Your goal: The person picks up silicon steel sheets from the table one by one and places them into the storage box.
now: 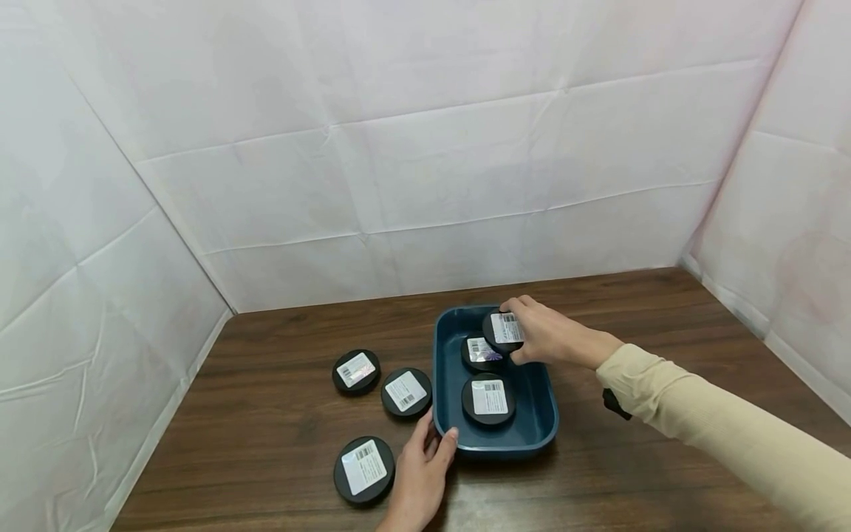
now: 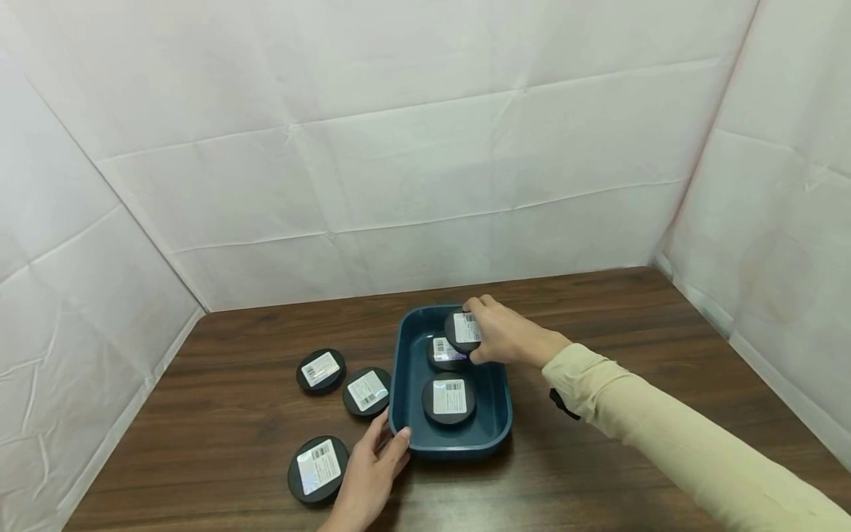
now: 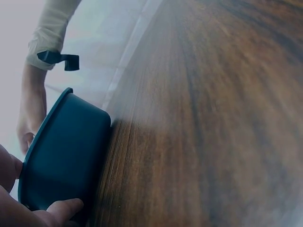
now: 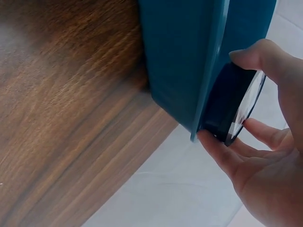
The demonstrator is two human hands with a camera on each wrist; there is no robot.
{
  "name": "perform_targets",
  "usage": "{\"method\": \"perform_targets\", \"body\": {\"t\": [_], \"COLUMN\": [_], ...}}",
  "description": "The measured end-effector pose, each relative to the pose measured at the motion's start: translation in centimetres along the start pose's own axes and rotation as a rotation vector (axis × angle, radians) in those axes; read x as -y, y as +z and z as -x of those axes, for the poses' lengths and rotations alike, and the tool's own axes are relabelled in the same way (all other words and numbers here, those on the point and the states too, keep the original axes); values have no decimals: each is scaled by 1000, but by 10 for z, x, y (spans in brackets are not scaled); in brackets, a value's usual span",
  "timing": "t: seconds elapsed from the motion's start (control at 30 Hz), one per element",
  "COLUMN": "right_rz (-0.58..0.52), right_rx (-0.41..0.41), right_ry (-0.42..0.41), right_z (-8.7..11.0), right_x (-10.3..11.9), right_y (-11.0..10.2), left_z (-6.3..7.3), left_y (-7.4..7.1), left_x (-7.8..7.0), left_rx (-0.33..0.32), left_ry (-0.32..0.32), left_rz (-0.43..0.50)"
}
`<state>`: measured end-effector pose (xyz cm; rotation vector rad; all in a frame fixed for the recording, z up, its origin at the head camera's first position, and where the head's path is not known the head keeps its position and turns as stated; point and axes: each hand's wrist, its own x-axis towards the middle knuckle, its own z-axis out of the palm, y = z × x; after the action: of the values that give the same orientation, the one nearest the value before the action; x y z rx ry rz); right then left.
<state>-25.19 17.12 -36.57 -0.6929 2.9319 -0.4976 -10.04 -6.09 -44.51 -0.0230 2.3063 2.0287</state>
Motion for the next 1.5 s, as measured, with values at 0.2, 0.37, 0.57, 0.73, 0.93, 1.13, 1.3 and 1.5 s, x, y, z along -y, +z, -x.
{"method": "perform_targets", "body": {"t": [0.2, 0.37, 0.57, 0.73, 0.93, 1.13, 1.3, 1.5], "right_rz": [8, 23, 36, 49, 70, 87, 96, 103], "right_rx": [29, 53, 92, 101, 150, 204, 224, 255], "right_ry": [9, 9, 15, 6, 9, 31, 50, 57], "right_z": [-4, -9, -14, -17, -19, -22, -25, -30], "right_x": [5, 9, 11, 13, 15, 17, 20, 24], "right_y": [-2, -2, -1, 0, 2, 5, 5, 5], "left_z": [0, 0, -1, -1, 1, 3, 3, 3], "left_y": [-1, -1, -2, -2, 0, 0, -1, -1], "left_x": [0, 1, 3, 2, 0, -2, -3, -4], "left_rx": [-1, 1, 0, -6, 5, -3, -3, 3], "left_ry": [2, 2, 7, 9, -1, 2, 6, 0], "left_rz": [1, 17, 14, 1, 8, -19, -27, -29]}}
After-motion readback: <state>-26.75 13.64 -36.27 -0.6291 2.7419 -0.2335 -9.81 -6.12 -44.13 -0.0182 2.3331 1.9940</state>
